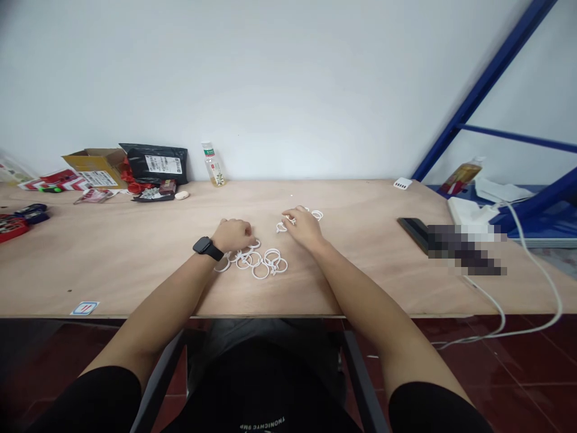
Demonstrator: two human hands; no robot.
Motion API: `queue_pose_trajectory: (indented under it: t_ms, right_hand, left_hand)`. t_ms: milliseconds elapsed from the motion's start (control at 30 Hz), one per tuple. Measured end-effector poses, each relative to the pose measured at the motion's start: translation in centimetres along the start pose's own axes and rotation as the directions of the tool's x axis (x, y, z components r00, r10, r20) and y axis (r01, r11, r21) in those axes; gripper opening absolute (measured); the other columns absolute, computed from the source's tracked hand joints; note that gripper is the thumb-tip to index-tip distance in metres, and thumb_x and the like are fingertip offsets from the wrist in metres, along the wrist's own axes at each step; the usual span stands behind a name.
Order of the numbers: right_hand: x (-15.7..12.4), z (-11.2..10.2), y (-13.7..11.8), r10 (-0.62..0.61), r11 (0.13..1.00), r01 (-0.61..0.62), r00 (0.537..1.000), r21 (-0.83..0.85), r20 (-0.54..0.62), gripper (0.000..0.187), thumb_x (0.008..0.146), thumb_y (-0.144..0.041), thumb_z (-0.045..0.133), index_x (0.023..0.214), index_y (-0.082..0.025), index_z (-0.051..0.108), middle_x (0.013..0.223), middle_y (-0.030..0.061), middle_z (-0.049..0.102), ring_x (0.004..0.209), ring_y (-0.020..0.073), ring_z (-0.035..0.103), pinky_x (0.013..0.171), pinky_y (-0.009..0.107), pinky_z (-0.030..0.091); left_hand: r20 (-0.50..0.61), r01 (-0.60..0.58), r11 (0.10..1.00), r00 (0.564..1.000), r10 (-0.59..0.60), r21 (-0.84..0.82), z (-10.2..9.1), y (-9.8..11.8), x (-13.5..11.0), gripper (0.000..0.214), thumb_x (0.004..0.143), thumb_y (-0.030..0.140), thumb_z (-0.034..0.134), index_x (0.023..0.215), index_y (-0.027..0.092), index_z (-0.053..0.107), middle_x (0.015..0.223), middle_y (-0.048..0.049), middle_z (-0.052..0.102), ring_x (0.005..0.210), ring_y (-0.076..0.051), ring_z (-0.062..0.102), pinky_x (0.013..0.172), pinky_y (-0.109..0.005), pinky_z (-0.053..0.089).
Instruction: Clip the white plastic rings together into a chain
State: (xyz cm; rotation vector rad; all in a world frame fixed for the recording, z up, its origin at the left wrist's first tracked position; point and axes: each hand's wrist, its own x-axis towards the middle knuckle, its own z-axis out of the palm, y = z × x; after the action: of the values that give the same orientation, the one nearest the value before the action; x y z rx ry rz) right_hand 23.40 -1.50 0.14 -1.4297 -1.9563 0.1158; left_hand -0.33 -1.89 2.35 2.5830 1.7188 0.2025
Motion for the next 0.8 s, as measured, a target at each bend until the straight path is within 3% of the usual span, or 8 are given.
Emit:
queue_pose_trajectory:
  t_ms: [167, 300, 433, 533, 667, 800]
  right_hand:
    - [-0.6, 0.8, -1.4, -0.164, 0.984, 0.158, 0.983, 0.082, 0.082, 0.020, 0.084, -0.025, 0.060, 0.101, -0.019, 0.071, 0.092, 0.0059, 0.068, 0.082, 0.0177, 0.060, 0.075, 0.029, 0.044]
    - [-0.8, 1.0, -1.7, -0.212, 0.974, 0.197, 0.968, 0.116, 0.136, 0.018, 0.085, -0.026, 0.061, 0.098, -0.020, 0.072, 0.091, 0.0058, 0.069, 0.081, 0.0173, 0.060, 0.075, 0.030, 0.043]
    - [-0.8, 0.8, -1.6, -0.211, 0.971, 0.187, 0.962, 0.148, 0.174, 0.020, 0.085, -0.028, 0.062, 0.100, -0.019, 0.072, 0.092, 0.0065, 0.070, 0.078, 0.0168, 0.060, 0.073, 0.029, 0.043]
    - [-0.9, 0.7, -1.8, -0.207, 0.965, 0.158, 0.947, 0.207, 0.245, 0.027, 0.086, -0.031, 0.061, 0.109, -0.020, 0.069, 0.091, 0.0052, 0.070, 0.074, 0.0155, 0.060, 0.069, 0.028, 0.043]
    - [-1.3, 0.9, -2.4, -0.243, 0.933, 0.147, 0.931, 0.329, 0.272, 0.042, 0.082, -0.027, 0.064, 0.124, -0.023, 0.061, 0.091, 0.0020, 0.070, 0.070, 0.0134, 0.059, 0.066, 0.025, 0.043]
    - [-1.3, 0.9, -2.6, -0.290, 0.926, 0.213, 0.930, 0.312, 0.225, 0.025, 0.085, -0.020, 0.056, 0.106, -0.023, 0.069, 0.096, 0.0029, 0.071, 0.080, 0.0148, 0.062, 0.072, 0.025, 0.043]
  left_hand:
    - [0.050, 0.007, 0.999, 0.999, -0.004, -0.043, 0.7, -0.4, 0.2, 0.024, 0.072, 0.043, 0.060, 0.076, 0.021, 0.068, 0.081, -0.0063, 0.073, 0.079, -0.024, 0.065, 0.075, -0.034, 0.043]
    - [-0.035, -0.058, 0.989, 0.998, 0.053, -0.139, 1.1, 0.1, 0.4, 0.013, 0.076, 0.029, 0.057, 0.071, 0.022, 0.067, 0.080, -0.0036, 0.073, 0.076, -0.020, 0.064, 0.066, -0.028, 0.042]
    - [-0.146, -0.104, 0.957, 0.987, 0.066, -0.270, 1.4, 0.5, 0.5, 0.015, 0.078, 0.029, 0.058, 0.076, 0.020, 0.069, 0.079, -0.0040, 0.072, 0.073, -0.018, 0.064, 0.066, -0.026, 0.043]
    - [-0.197, -0.122, 0.894, 0.980, 0.039, -0.430, 1.8, 0.8, 0.6, 0.016, 0.080, 0.030, 0.058, 0.080, 0.018, 0.069, 0.077, -0.0033, 0.072, 0.070, -0.016, 0.063, 0.062, -0.025, 0.043]
    - [-0.169, -0.116, 0.766, 0.986, 0.009, -0.632, 2.8, 1.0, 0.8, 0.015, 0.077, 0.024, 0.058, 0.084, 0.016, 0.067, 0.070, -0.0012, 0.069, 0.060, -0.012, 0.059, 0.055, -0.022, 0.041]
    - [-0.127, -0.087, 0.664, 0.992, -0.012, -0.743, 3.5, 1.1, 1.1, 0.015, 0.078, 0.023, 0.058, 0.086, 0.014, 0.066, 0.066, -0.0003, 0.066, 0.055, -0.010, 0.055, 0.051, -0.020, 0.039]
